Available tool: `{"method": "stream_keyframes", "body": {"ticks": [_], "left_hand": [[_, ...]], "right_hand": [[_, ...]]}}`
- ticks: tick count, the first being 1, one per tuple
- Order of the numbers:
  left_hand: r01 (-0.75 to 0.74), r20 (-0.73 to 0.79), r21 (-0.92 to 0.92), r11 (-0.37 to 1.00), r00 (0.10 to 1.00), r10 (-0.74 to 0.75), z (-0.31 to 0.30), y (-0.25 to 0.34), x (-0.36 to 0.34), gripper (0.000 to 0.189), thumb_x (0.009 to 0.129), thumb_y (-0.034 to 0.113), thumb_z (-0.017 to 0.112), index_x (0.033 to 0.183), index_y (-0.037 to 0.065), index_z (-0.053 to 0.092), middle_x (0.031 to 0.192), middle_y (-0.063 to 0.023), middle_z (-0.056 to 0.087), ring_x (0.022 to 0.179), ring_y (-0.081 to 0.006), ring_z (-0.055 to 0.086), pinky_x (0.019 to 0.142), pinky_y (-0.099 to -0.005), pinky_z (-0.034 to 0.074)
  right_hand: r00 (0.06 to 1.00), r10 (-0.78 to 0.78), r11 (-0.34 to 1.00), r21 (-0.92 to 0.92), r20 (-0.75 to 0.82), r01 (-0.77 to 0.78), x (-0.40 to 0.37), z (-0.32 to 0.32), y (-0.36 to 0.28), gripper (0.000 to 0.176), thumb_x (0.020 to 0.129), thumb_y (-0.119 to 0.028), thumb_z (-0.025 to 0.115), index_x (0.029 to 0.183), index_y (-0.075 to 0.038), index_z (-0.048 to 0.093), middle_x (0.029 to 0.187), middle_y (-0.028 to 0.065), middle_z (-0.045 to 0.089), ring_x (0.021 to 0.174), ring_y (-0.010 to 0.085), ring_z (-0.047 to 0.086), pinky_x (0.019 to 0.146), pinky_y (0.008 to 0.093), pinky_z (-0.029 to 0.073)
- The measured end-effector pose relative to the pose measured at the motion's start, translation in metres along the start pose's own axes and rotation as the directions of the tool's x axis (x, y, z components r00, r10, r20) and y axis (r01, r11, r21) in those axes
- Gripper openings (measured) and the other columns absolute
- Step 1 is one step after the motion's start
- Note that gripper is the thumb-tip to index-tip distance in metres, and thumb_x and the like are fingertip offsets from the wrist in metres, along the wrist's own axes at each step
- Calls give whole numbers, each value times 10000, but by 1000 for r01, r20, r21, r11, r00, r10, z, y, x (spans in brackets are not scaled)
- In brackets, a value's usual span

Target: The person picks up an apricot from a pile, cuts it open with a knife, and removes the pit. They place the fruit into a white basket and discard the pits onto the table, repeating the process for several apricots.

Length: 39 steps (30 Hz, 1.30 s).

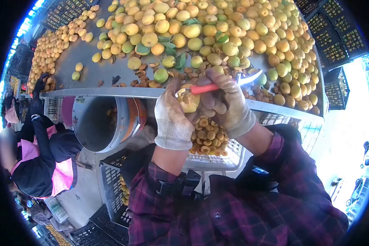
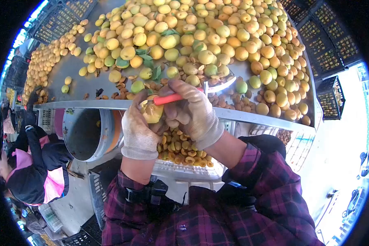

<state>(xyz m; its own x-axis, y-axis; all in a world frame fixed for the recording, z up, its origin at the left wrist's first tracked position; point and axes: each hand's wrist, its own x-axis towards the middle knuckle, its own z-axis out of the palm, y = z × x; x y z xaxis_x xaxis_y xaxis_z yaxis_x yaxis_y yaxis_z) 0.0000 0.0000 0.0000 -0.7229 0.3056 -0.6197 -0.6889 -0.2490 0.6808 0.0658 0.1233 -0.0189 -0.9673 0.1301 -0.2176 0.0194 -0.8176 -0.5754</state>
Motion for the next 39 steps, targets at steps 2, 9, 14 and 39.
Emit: {"method": "stream_keyframes", "body": {"ticks": [2,9,14,39], "left_hand": [[29,-4,-116,993,1000,-29,2,0,2,455,1013,318,527,1386,63,479,1136,-120,637,880,-253,683,652,-355,595],[-725,363,549,416,655,663,-35,-22,40,360,1021,291,522,1284,50,572,1095,-115,650,859,-218,685,631,-315,574],[-748,403,500,436,647,647,-21,-10,10,437,1024,345,544,1279,-9,568,1026,-98,670,875,-188,673,741,-322,555],[-348,393,-298,889,804,446,-21,14,14,493,945,147,633,1365,-67,486,1217,-203,622,1099,-319,642,974,-465,538]], "right_hand": [[997,2,1000,-13,-71,-3,0,1,-1,405,994,-423,566,1004,-24,637,646,70,586,532,163,513,489,299,342],[967,-252,802,-553,31,226,12,15,-45,553,1011,-519,498,925,-20,720,812,102,707,704,152,637,657,293,510],[932,-342,592,-742,124,316,2,9,-72,418,998,-381,577,976,7,729,835,93,729,789,133,693,691,295,541],[940,-295,8,-984,168,178,-31,15,-35,324,992,-310,585,1117,-11,589,782,223,643,791,429,667,647,453,504]]}}
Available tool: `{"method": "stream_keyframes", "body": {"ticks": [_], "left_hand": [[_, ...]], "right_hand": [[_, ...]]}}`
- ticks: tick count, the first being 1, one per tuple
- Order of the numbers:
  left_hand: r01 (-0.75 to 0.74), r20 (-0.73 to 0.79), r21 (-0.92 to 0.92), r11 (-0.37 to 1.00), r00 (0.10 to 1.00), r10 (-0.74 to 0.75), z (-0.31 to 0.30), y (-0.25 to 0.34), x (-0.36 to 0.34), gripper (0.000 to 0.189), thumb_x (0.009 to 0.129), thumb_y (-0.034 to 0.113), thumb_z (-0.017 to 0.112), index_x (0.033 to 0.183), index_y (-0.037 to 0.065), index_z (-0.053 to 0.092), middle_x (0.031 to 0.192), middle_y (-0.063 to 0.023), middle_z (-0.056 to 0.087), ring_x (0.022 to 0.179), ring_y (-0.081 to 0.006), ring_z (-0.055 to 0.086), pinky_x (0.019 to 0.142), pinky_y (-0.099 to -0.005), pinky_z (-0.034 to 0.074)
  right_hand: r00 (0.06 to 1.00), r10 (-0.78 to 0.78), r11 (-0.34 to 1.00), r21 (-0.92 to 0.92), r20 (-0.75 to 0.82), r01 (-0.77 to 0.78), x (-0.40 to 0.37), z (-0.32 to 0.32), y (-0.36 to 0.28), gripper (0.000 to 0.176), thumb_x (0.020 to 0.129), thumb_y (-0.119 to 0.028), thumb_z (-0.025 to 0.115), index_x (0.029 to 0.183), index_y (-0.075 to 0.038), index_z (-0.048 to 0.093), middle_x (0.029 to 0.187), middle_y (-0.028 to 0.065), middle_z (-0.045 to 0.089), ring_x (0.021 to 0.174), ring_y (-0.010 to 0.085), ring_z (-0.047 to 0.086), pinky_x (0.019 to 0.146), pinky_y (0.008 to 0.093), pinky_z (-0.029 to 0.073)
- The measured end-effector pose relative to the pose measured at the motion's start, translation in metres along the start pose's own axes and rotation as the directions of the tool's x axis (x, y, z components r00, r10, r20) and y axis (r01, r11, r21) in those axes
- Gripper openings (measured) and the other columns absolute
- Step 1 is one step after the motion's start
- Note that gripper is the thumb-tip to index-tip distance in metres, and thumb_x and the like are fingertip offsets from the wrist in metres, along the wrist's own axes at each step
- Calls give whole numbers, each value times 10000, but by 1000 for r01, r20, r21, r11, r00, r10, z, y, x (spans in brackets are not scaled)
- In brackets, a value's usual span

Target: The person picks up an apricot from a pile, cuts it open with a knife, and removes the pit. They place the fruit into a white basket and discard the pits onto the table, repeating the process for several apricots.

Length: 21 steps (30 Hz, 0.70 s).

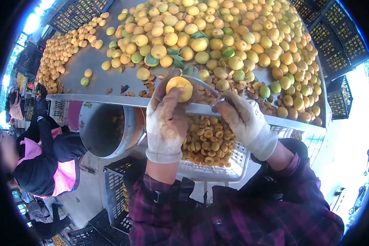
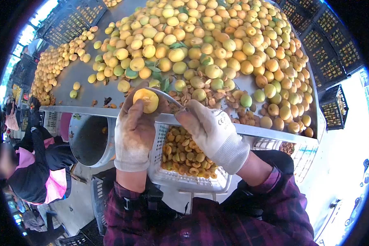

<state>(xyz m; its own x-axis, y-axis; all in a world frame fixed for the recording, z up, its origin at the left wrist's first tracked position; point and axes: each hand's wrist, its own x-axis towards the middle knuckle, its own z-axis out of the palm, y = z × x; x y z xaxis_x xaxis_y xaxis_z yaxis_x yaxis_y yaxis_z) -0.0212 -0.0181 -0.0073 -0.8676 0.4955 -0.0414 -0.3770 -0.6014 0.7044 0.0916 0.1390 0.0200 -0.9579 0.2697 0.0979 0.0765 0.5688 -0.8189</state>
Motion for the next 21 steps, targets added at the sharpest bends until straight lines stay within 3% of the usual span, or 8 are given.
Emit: {"method": "stream_keyframes", "body": {"ticks": [2,4,8,10,17,21], "left_hand": [[34,-10,-15,999,999,-34,1,2,0,494,938,135,641,1362,-67,489,1219,-221,622,1095,-329,647,970,-466,539],[27,-9,9,1000,1000,-27,-1,0,1,497,932,126,644,1362,-69,488,1216,-227,623,1098,-334,647,971,-470,539],[52,-3,52,997,999,-52,-1,0,0,497,922,102,647,1358,-76,492,1201,-234,630,1116,-345,642,971,-480,537],[65,-22,105,992,998,-63,2,3,-3,483,917,96,649,1345,-79,508,1196,-234,632,1116,-349,640,976,-479,534],[77,4,145,986,997,-78,-7,-1,-3,401,911,62,637,1277,-88,573,1148,-233,648,1074,-350,640,981,-463,524],[99,-19,117,988,995,-98,-10,-1,-3,398,918,61,631,1282,-86,566,1136,-235,651,1062,-349,641,974,-465,526]], "right_hand": [[997,42,999,-35,65,-40,-1,-1,-1,323,971,-283,629,1125,-4,575,791,208,659,795,400,680,635,449,513],[991,-128,983,-135,-25,123,-6,4,9,301,956,-238,647,1122,-3,560,802,194,674,782,373,688,624,442,523],[990,-124,968,-211,63,135,-5,0,11,315,943,-207,656,1161,-14,536,769,165,669,746,355,687,605,441,525],[974,-220,915,-333,59,227,-6,-1,15,342,940,-204,650,1203,-32,515,742,147,647,710,357,675,586,444,514],[978,-114,903,-393,176,176,-5,-1,15,258,933,-195,635,1108,-51,511,753,149,638,695,363,664,573,449,501],[973,-62,950,-285,222,125,-7,11,24,232,944,-180,607,1099,-45,498,786,172,638,722,392,657,618,475,504]]}}
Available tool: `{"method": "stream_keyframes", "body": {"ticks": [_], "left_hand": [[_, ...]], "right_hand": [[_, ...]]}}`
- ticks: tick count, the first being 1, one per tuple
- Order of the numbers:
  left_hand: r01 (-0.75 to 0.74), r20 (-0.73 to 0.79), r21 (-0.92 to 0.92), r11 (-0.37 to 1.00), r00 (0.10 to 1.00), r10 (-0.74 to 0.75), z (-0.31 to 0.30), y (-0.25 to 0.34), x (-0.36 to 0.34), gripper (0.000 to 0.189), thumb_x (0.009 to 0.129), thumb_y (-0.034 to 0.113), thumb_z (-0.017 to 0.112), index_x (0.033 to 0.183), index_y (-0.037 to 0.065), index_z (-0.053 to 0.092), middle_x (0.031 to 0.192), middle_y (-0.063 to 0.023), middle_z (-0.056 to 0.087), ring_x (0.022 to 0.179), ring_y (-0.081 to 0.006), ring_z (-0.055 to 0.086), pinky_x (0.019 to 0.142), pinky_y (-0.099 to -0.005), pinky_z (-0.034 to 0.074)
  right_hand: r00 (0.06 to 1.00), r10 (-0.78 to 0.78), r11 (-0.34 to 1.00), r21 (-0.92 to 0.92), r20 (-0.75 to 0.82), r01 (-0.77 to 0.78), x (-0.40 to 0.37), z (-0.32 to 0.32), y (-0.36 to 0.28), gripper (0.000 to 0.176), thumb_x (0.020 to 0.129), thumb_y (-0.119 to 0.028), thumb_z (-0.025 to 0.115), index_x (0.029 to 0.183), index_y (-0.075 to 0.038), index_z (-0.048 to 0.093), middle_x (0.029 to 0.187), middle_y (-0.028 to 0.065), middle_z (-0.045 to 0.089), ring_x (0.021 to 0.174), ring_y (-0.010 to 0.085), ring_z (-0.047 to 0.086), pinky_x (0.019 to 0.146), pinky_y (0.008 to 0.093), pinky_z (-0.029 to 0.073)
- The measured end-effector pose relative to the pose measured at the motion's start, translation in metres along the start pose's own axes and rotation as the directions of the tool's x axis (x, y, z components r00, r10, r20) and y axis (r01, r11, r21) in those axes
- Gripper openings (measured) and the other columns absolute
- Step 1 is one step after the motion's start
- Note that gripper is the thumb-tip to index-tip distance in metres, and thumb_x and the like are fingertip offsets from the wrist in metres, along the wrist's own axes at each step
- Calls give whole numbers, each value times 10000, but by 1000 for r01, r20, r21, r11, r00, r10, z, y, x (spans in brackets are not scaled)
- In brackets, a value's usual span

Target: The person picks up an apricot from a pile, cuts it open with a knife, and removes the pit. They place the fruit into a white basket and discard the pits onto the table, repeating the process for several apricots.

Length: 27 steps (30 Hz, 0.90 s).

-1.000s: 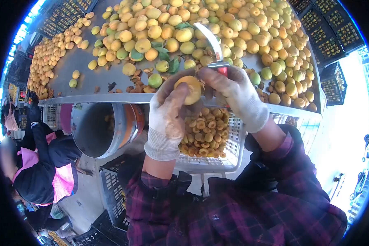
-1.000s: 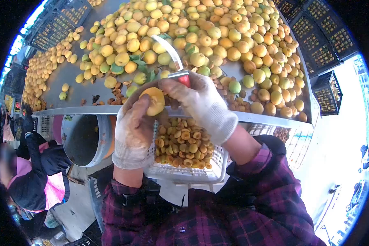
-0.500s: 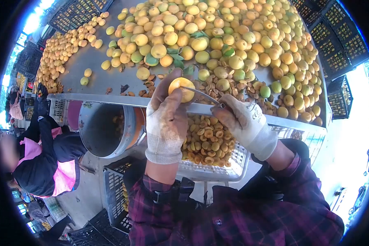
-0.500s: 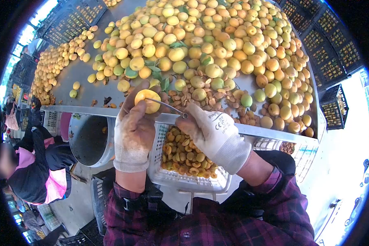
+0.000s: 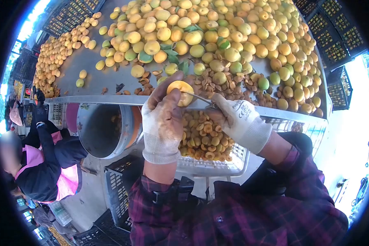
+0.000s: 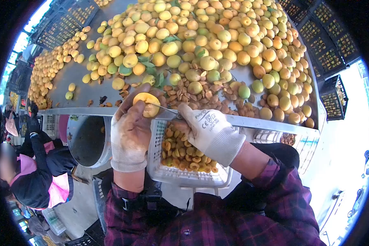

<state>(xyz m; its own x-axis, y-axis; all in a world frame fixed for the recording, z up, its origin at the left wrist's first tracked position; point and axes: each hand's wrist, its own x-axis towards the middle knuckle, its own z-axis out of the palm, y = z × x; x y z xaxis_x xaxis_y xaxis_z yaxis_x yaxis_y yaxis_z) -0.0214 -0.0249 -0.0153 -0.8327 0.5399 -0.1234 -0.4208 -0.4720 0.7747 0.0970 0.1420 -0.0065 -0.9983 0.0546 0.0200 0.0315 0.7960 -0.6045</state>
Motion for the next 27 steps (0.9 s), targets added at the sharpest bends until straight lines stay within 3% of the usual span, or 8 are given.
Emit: {"method": "stream_keyframes", "body": {"ticks": [4,11,16,20,21,23,24,27], "left_hand": [[32,-46,-80,996,998,-35,7,3,-3,395,927,69,630,1284,-84,558,1134,-246,651,1056,-354,651,971,-462,531],[-3,-28,29,1000,1000,4,3,4,-9,491,805,-61,605,1293,-87,554,1167,-223,653,1072,-353,657,1019,-439,509],[15,16,10,1000,1000,-15,10,15,-11,595,712,-108,582,1306,-91,550,1212,-208,642,1144,-365,632,1062,-423,475],[117,79,18,993,990,-118,2,23,-13,640,688,-116,562,1326,-96,535,1246,-212,632,1195,-353,614,1066,-410,464],[126,77,16,992,989,-127,2,25,-15,640,688,-116,562,1326,-96,535,1246,-212,632,1195,-353,614,1066,-410,464],[176,136,130,976,972,-193,1,29,-18,676,662,-116,547,1338,-98,526,1260,-215,629,1186,-343,620,1064,-404,464],[65,178,340,938,975,-133,-4,27,-19,716,637,-117,542,1353,-98,515,1270,-215,625,1177,-339,625,1057,-403,469],[152,120,218,964,976,-181,-4,27,-25,748,625,-119,562,1370,-97,498,1284,-214,616,1183,-324,620,1047,-400,478]], "right_hand": [[999,-33,986,164,-40,39,2,18,0,258,938,-162,587,1135,-40,472,836,203,634,798,411,655,657,476,508],[999,32,994,105,41,-37,2,27,-11,233,983,-185,541,1135,-14,498,892,208,649,846,416,651,693,464,515],[980,76,883,469,-183,19,2,44,-5,332,991,-235,572,1220,3,545,933,207,670,856,383,677,722,423,523],[992,28,930,366,-126,20,1,23,-7,340,987,-261,597,1239,-33,586,895,200,678,835,333,693,721,400,526],[994,109,917,386,2,-102,1,12,-10,338,972,-285,624,1205,-41,615,877,195,678,824,309,693,720,394,526],[972,191,891,392,134,-229,-1,-4,-8,338,956,-310,652,1170,-49,645,859,190,679,812,286,693,719,388,527],[974,188,928,303,124,-218,-5,-11,-4,355,926,-333,689,1136,-48,660,848,178,678,801,267,688,712,377,524],[980,160,962,202,122,-182,-12,-31,9,366,851,-326,783,1053,-34,694,817,122,693,751,181,677,680,332,521]]}}
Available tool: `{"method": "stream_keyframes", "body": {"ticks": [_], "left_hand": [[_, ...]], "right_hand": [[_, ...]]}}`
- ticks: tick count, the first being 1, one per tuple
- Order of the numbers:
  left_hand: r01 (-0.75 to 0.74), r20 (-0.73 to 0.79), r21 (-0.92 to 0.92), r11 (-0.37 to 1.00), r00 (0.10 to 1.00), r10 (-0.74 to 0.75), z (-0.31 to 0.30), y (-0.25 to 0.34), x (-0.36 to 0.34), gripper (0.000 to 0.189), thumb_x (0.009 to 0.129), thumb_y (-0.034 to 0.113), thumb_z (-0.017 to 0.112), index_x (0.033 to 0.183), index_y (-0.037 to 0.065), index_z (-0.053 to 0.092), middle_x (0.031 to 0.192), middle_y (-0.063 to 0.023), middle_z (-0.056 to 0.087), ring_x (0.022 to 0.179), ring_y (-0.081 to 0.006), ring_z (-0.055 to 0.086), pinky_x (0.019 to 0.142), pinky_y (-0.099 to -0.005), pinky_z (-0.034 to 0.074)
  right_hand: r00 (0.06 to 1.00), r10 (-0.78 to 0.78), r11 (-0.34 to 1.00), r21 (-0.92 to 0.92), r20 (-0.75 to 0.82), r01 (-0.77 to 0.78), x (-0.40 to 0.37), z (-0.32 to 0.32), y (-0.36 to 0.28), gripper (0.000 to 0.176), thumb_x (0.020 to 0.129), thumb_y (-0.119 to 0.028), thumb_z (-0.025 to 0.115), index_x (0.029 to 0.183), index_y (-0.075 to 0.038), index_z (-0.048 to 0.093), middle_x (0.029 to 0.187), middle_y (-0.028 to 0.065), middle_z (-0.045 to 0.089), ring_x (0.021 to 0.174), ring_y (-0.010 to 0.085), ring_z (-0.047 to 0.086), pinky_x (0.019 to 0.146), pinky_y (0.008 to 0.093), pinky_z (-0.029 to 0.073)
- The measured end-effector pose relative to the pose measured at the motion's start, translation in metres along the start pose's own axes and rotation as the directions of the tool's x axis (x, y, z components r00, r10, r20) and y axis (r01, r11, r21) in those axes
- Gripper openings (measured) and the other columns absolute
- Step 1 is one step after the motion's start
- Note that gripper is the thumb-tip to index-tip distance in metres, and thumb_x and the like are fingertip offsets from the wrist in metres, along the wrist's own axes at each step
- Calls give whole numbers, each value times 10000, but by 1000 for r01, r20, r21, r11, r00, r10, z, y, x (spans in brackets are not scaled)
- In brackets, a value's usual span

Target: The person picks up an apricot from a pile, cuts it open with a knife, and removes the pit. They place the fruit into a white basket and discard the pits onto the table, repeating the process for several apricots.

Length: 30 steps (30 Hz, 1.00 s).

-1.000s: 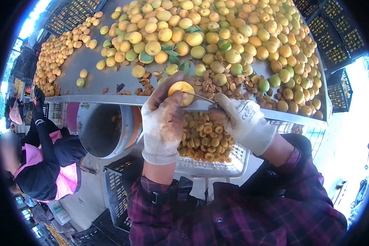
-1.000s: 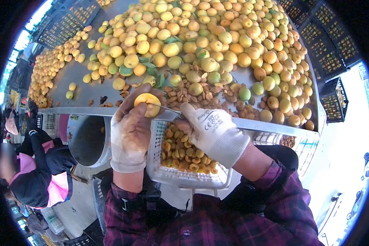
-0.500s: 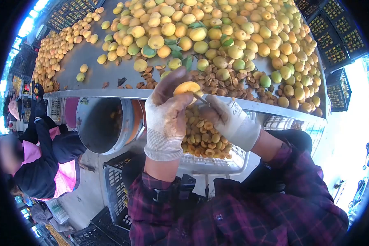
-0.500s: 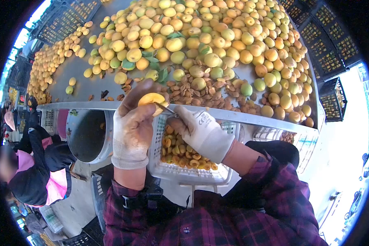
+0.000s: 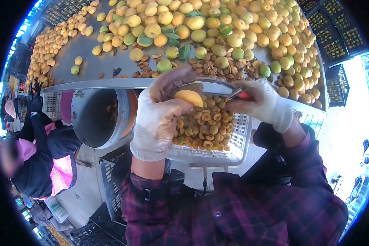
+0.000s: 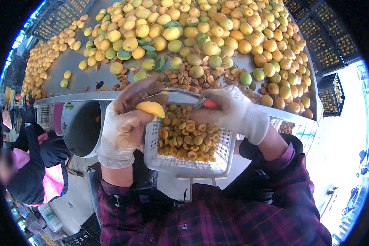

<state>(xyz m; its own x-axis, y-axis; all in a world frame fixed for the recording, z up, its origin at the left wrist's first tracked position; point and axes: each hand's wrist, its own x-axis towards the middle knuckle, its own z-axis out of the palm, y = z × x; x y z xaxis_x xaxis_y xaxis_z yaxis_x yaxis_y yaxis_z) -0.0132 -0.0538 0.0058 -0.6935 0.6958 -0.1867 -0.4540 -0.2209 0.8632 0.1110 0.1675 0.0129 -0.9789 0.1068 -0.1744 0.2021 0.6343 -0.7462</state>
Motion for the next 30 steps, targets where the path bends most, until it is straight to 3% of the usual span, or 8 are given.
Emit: {"method": "stream_keyframes", "body": {"ticks": [6,8,12,17,21,26,28,30], "left_hand": [[-29,1,-38,999,1000,29,24,-12,0,732,632,-174,555,1358,-97,496,1279,-175,589,1158,-285,636,925,-327,532],[-75,67,41,996,995,73,33,-16,1,720,626,-174,536,1340,-91,509,1239,-149,611,1123,-224,641,868,-294,538],[-102,7,270,958,995,104,40,-10,2,668,669,-171,565,1328,-69,529,1125,-111,667,920,-122,645,726,-245,541],[-98,-107,373,923,983,147,44,-10,-2,433,781,-57,727,1206,-67,651,1019,-97,708,833,-87,636,663,-201,506],[-203,-15,538,818,968,250,36,-15,-2,415,806,-68,679,1219,-82,643,1049,-113,712,879,-98,644,738,-216,518],[-184,-23,204,961,981,193,35,-14,-2,504,797,-123,574,1300,-96,576,1198,-168,665,1046,-164,643,875,-263,517],[-176,-1,119,977,984,177,32,-14,2,553,781,-145,539,1332,-100,546,1248,-190,643,1113,-201,642,934,-296,517],[-144,-11,-140,980,990,143,28,-12,4,626,745,-164,508,1368,-99,504,1294,-217,616,1183,-279,630,1016,-383,500]], "right_hand": [[1000,12,593,805,15,-19,4,15,-21,413,843,-249,798,1134,13,667,938,68,704,835,95,649,709,260,525],[999,-52,857,513,-17,53,13,24,-26,406,856,-238,771,1150,19,660,960,50,693,899,92,625,757,264,517],[992,119,653,750,33,-103,16,23,-37,354,866,-229,734,1109,20,671,969,29,678,909,81,598,808,265,500],[969,229,371,911,97,-179,14,20,-35,247,870,-191,716,1014,2,658,706,-12,577,484,34,442,416,199,303],[966,210,313,925,151,-213,12,23,-25,244,904,-226,682,1003,-9,634,702,4,579,483,42,436,419,214,307],[983,32,90,979,183,-185,12,24,5,391,1001,-389,540,1034,-5,605,723,69,594,508,64,459,453,221,313],[995,-27,87,992,98,-95,9,30,8,444,1013,-433,503,1078,-4,596,774,106,626,517,69,463,465,219,303],[840,-189,635,589,-509,500,12,47,13,473,1010,-448,512,1111,1,625,802,100,662,562,83,537,499,223,385]]}}
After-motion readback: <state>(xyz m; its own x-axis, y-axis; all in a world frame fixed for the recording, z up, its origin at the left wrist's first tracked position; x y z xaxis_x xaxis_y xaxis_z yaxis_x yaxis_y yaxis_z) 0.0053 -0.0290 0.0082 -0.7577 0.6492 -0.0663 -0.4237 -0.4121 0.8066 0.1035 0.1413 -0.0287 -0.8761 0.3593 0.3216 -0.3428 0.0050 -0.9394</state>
